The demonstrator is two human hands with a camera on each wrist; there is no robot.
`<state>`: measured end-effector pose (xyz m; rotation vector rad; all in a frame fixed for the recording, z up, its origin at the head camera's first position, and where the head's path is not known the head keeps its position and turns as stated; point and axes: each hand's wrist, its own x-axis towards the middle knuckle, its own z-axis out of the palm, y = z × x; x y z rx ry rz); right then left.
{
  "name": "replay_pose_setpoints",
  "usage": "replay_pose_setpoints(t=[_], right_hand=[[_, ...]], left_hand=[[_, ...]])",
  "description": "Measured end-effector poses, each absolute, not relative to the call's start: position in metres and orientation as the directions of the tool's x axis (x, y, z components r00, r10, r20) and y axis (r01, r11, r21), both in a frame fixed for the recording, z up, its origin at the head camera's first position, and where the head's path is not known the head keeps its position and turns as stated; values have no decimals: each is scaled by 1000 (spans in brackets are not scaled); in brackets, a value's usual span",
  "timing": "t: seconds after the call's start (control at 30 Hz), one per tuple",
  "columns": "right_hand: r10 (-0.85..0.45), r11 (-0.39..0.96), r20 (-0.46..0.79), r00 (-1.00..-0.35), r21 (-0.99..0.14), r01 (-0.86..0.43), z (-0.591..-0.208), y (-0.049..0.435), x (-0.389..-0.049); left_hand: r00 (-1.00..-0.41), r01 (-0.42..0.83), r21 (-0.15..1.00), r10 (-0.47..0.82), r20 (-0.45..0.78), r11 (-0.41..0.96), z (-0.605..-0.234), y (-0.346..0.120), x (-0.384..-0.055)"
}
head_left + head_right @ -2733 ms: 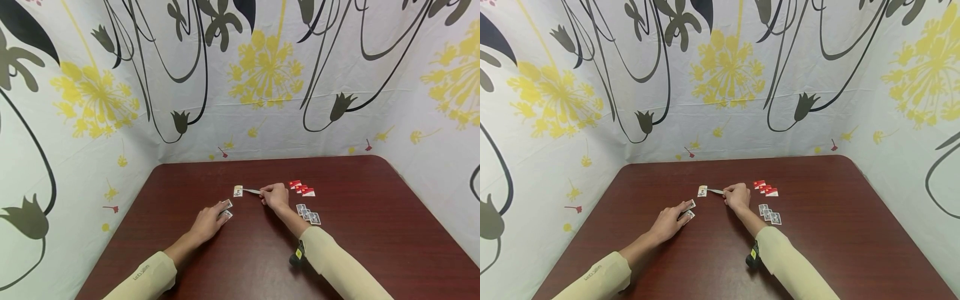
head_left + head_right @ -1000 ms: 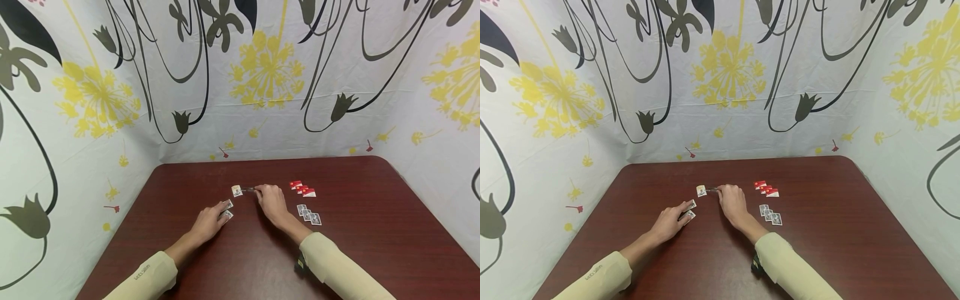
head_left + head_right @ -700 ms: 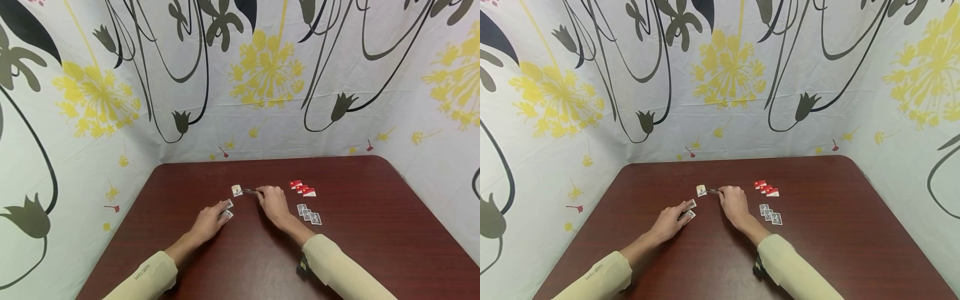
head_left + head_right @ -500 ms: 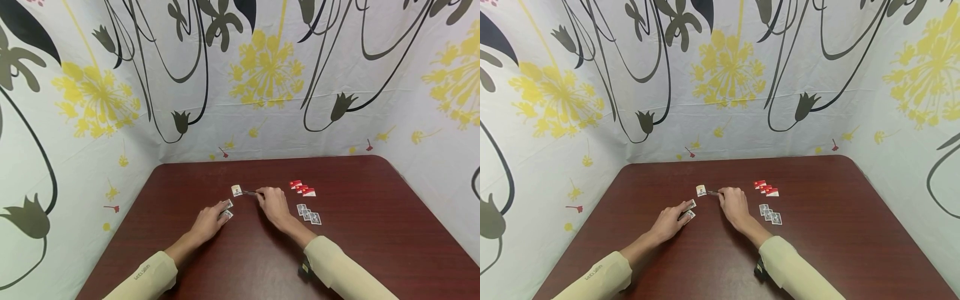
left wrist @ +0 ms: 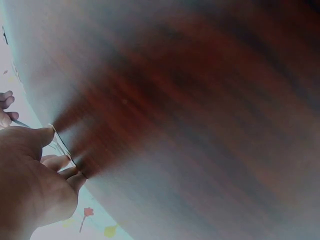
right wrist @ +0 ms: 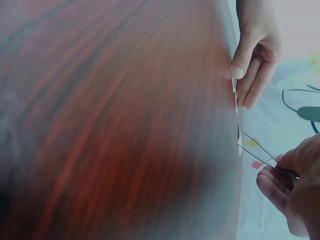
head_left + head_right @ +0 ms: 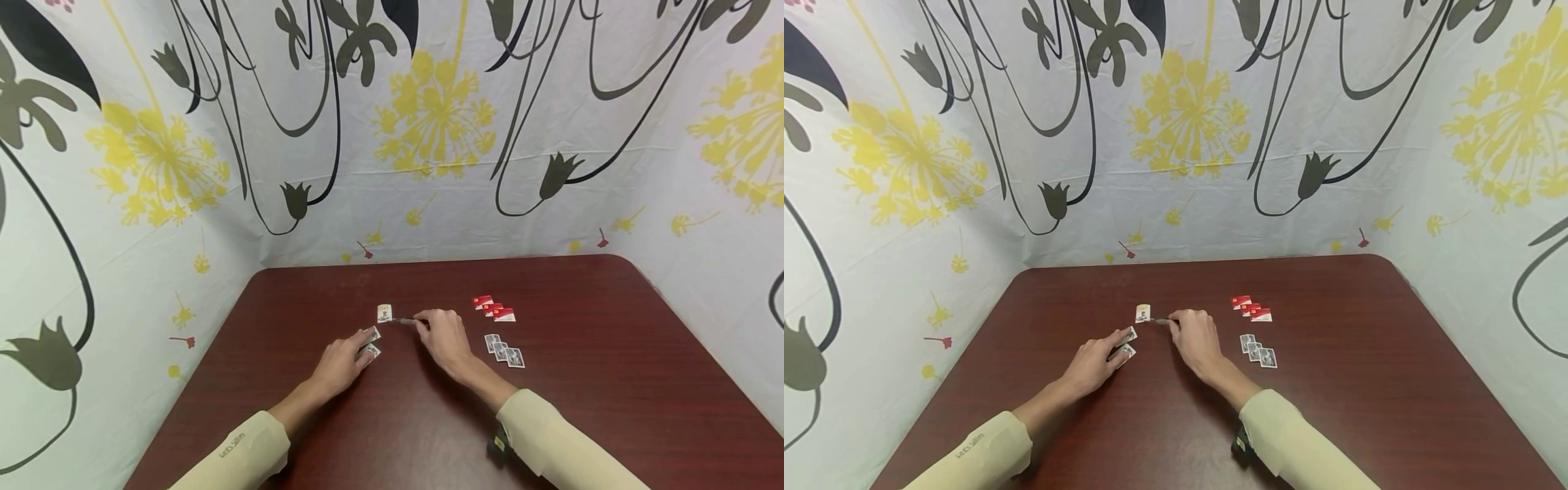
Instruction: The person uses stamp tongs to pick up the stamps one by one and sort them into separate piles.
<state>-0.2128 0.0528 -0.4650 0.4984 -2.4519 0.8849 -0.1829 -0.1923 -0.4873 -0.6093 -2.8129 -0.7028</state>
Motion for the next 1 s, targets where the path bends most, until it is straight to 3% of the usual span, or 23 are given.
replay_pose_setpoints(t=[0.23,0.37,0.63,1.0], right_hand=[[-144,708,547,-824,-525,-472,-465,57,-213],[-96,652,510,-855,-617,-442,-462,64,-214],[-43,443,269,-962,-858,-259,-458,76,-214],[-48,300,109,-993,-947,-118,-455,84,-205]], left_hand=[[-895,439,405,351,274,802,-487,-191,-182],[-899,433,410,350,265,803,-486,-191,-182],[-904,424,414,350,245,806,-482,-192,-184],[-892,450,461,364,268,765,-478,-191,-185]])
